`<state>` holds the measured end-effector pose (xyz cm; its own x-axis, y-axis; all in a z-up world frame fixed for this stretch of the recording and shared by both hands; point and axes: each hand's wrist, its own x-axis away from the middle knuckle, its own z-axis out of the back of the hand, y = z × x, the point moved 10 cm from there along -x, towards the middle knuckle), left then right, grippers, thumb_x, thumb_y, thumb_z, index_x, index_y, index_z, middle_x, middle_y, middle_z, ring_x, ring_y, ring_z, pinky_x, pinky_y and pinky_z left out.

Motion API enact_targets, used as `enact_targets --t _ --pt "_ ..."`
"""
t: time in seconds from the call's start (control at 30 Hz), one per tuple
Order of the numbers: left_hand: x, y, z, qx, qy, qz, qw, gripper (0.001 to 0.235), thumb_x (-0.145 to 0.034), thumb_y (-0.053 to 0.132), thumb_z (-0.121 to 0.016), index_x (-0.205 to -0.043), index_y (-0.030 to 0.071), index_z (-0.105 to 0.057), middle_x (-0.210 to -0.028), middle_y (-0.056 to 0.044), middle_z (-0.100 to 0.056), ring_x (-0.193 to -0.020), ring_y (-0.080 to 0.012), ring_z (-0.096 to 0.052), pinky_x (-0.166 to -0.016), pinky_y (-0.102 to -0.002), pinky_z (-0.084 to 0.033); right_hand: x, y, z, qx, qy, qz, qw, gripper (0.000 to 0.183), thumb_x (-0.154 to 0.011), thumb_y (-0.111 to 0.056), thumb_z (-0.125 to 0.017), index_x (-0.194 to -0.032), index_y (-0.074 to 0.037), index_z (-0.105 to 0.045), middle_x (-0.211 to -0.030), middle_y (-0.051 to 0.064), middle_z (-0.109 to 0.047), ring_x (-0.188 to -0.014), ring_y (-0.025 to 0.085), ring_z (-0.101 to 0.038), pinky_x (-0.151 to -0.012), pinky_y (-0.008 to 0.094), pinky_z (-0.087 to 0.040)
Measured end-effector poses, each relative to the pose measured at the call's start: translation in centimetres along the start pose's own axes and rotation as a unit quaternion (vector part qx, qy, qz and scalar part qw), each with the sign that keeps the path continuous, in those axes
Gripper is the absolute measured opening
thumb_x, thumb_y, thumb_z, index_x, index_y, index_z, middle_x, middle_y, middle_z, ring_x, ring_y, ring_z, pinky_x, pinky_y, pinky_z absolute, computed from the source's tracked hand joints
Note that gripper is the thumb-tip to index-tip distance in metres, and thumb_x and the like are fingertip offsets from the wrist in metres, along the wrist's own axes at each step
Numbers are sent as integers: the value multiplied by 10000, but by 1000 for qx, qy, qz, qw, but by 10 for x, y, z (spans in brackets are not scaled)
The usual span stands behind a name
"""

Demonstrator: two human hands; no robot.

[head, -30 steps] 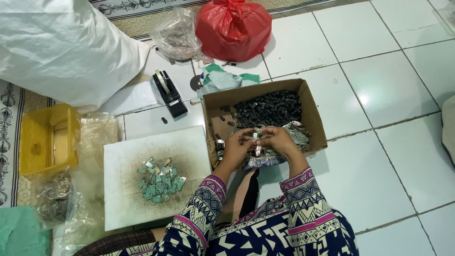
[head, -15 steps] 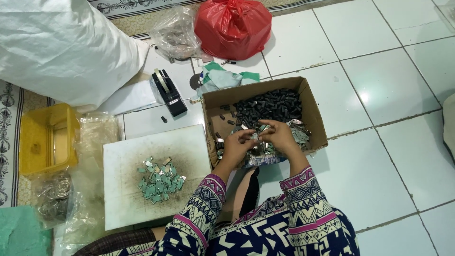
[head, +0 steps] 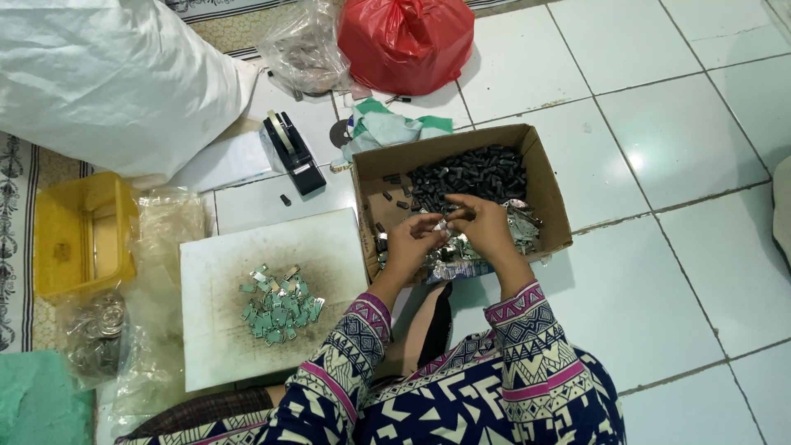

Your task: Picking small metal parts from a box and arranging them on a white board.

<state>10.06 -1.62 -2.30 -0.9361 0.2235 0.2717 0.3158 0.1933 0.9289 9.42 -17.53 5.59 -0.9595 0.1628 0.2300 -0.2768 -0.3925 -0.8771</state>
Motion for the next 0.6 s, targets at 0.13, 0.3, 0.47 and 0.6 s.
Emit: enact_targets --t 0.13,0.3,0.47,0.6 --pt "17 24 10 -37 18 -12 999 429 -768 120 -906 -1169 66 -762 -1032 -176 -727 -855 -137 -704 -719 -297 -666 9 -15 -3 -61 -6 1 998 540 -792 77 -787 -1305 -78 -717 -988 210 -776 -900 309 -756 -752 389 -639" --pt "70 84 40 -117 48 -27 992 414 -784 201 -907 -1162 96 -777 -1022 -156 -752 -952 -205 -736 -801 -341 -638 46 -53 -31 -213 -43 -30 976 551 -786 74 -783 -1321 -9 -682 -995 196 -724 -903 274 -705 -791 412 -645" --pt "144 113 101 -119 69 -8 990 430 -784 165 -897 -1186 77 -769 -986 -181 -742 -920 -226 -744 -801 -334 -634 83 -80 -100 -236 -137 -23 962 584 -772 76 -803 -1330 -46 -684 -975 189 -742 -841 254 -731 -742 398 -669" --pt "201 127 161 -105 107 -41 988 430 -755 103 -916 -1152 21 -773 -899 -217 -751 -837 -257 -756 -748 -351 -642 116 -96 -171 -211 -215 17 953 546 -779 51 -818 -1305 -46 -707 -965 156 -770 -833 207 -746 -756 333 -671"
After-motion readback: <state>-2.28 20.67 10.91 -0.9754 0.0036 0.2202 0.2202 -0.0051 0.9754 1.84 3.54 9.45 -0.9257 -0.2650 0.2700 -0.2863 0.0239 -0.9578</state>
